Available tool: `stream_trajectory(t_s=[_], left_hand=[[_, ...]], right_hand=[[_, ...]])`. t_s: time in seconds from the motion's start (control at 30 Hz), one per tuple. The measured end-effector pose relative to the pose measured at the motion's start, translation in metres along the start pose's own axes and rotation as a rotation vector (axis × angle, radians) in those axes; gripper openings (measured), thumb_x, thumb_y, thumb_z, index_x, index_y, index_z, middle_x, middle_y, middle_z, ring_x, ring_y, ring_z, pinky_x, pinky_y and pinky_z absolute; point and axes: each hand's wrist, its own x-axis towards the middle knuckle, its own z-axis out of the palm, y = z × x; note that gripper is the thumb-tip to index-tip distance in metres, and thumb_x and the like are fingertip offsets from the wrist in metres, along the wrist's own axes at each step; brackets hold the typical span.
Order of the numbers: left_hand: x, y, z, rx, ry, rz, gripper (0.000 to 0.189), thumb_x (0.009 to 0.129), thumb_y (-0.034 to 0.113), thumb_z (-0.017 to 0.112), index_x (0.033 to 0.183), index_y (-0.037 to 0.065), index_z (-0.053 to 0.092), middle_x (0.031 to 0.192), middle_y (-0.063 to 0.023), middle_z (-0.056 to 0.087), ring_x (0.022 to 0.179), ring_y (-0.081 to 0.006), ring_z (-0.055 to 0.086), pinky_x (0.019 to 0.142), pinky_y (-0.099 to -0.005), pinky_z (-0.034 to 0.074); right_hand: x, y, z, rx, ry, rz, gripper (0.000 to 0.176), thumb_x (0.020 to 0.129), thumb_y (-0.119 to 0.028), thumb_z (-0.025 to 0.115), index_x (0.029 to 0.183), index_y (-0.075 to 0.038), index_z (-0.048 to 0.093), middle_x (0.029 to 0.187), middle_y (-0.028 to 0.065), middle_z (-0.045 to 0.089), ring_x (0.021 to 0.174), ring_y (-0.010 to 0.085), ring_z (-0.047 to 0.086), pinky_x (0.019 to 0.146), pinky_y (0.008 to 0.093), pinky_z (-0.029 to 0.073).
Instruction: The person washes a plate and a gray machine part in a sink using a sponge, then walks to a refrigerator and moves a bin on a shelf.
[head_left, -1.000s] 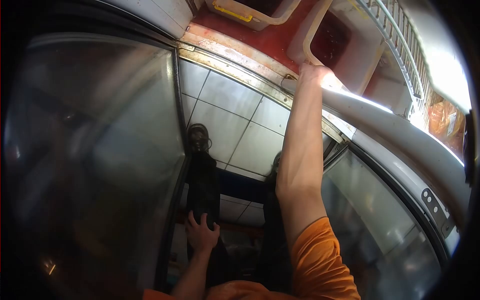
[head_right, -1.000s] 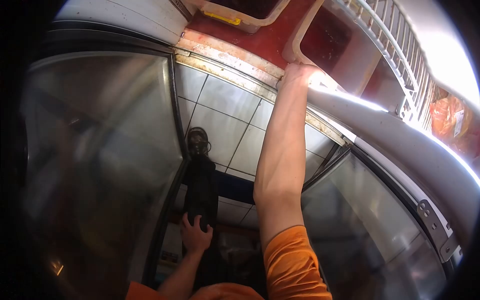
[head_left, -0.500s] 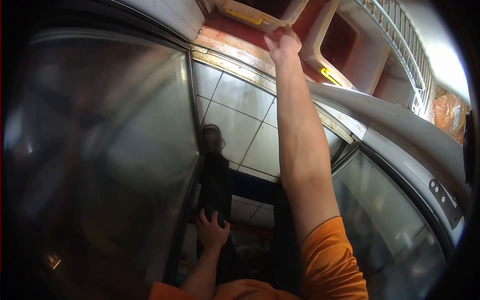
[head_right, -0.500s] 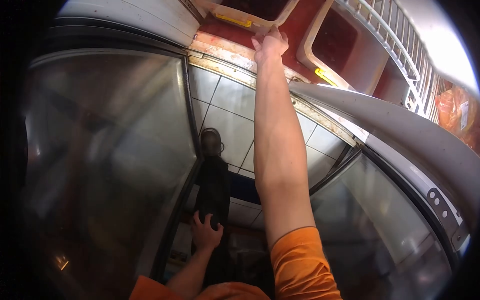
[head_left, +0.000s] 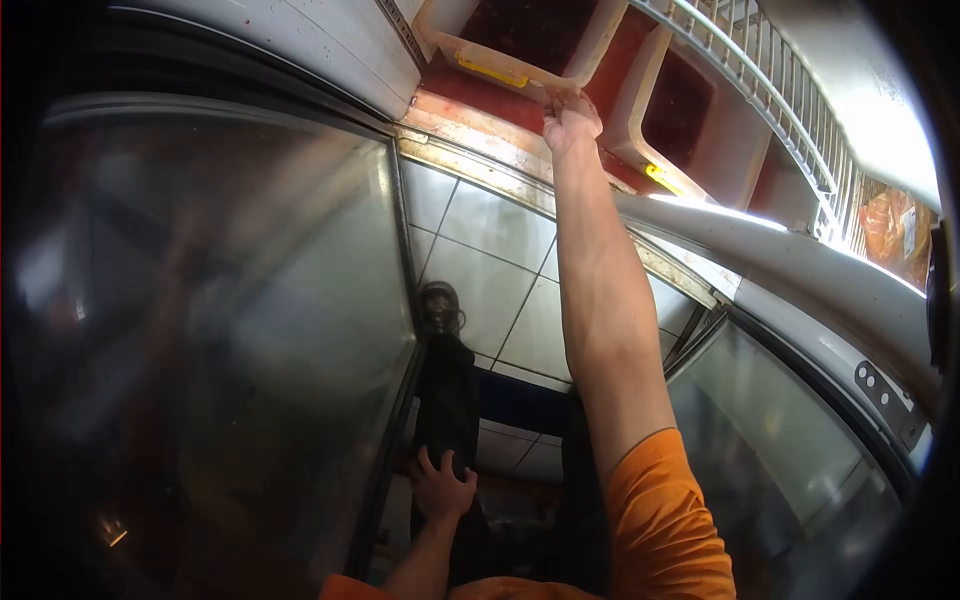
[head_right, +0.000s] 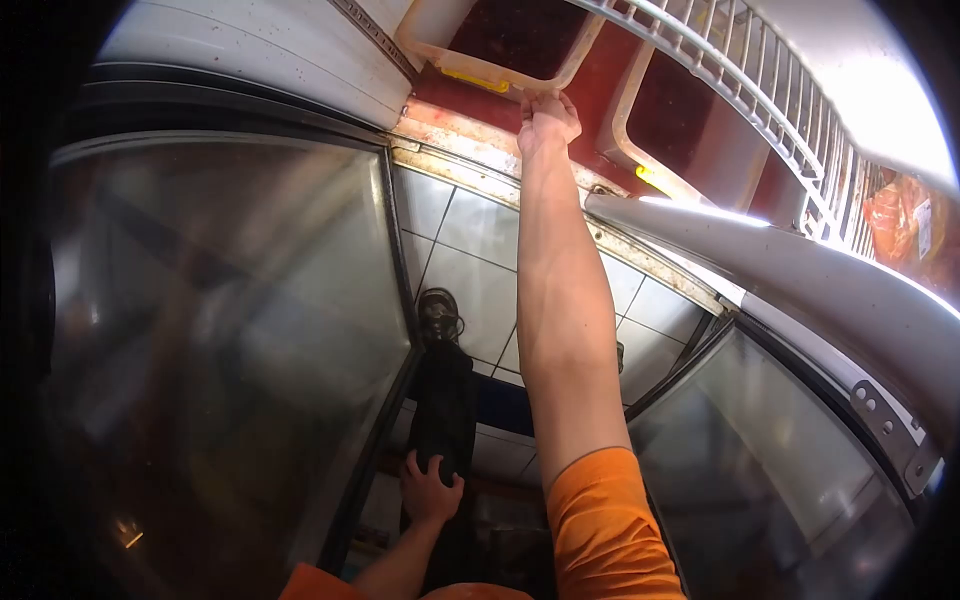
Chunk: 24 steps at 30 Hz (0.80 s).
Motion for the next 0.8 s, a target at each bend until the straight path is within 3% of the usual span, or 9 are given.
stream_trajectory(t_s=[0.17,0.27,0.37,0.63,0.7,0.77,0.8], left_hand=[[0.000,-0.001,0.001,0.011,0.026,0.014,0.043,0.072,0.032,0.063,0.111,0.014,0.055,0.128,-0.0162,0.034,0.116,-0.0365,0.038,0.093,-0.0467,0.040],[0.001,-0.001,-0.001,0.009,0.024,0.015,0.043,0.072,0.032,0.063,0.110,0.014,0.055,0.128,-0.0165,0.034,0.117,-0.0366,0.038,0.093,-0.0468,0.040],[0.001,0.001,-0.003,-0.007,0.018,0.010,0.043,0.072,0.032,0.062,0.110,0.013,0.056,0.128,-0.0167,0.034,0.117,-0.0370,0.038,0.093,-0.0470,0.040],[0.000,0.000,-0.001,0.016,0.049,0.036,0.042,0.072,0.032,0.062,0.110,0.012,0.056,0.128,-0.0174,0.035,0.115,-0.0380,0.039,0.092,-0.0470,0.040],[-0.001,0.001,0.001,-0.022,0.039,0.017,0.042,0.072,0.032,0.062,0.109,0.013,0.057,0.127,-0.0178,0.036,0.114,-0.0385,0.040,0.092,-0.0464,0.040],[-0.004,0.003,0.000,-0.040,0.024,0.020,0.043,0.073,0.033,0.061,0.111,0.013,0.055,0.129,-0.0174,0.034,0.116,-0.0383,0.039,0.092,-0.0472,0.040],[-0.004,0.005,-0.001,-0.061,0.008,0.007,0.045,0.074,0.034,0.059,0.113,0.013,0.054,0.131,-0.0169,0.032,0.118,-0.0381,0.037,0.093,-0.0479,0.040]], right_hand=[[0.016,-0.001,0.001,0.075,0.006,0.122,0.014,0.090,-0.007,0.052,0.101,-0.001,0.047,0.087,0.0121,0.058,0.065,0.0236,0.060,0.062,0.0337,0.050],[0.007,-0.004,-0.003,-0.004,0.000,0.037,0.012,0.090,-0.007,0.053,0.097,0.000,0.046,0.081,0.0139,0.058,0.068,0.0257,0.062,0.045,0.0259,0.041],[-0.001,-0.009,-0.004,-0.009,0.060,0.012,0.010,0.089,-0.005,0.053,0.095,-0.001,0.045,0.082,0.0146,0.058,0.069,0.0265,0.063,0.041,0.0234,0.038],[0.000,-0.005,-0.008,-0.049,0.079,-0.046,0.009,0.089,-0.005,0.052,0.095,-0.001,0.046,0.077,0.0133,0.056,0.062,0.0207,0.058,0.043,0.0234,0.039],[0.004,-0.002,-0.020,0.071,-0.124,0.047,0.016,0.092,-0.017,0.050,0.095,-0.001,0.046,0.076,0.0137,0.055,0.058,0.0189,0.055,0.043,0.0276,0.041],[-0.029,-0.011,-0.035,-0.060,-0.137,0.113,0.032,0.094,-0.032,0.047,0.097,0.000,0.047,0.078,0.0149,0.055,0.059,0.0195,0.054,0.047,0.0327,0.045],[-0.021,0.003,-0.063,0.027,-0.159,0.212,0.042,0.093,-0.042,0.043,0.098,-0.001,0.047,0.080,0.0152,0.055,0.064,0.0207,0.055,0.052,0.0337,0.047]])
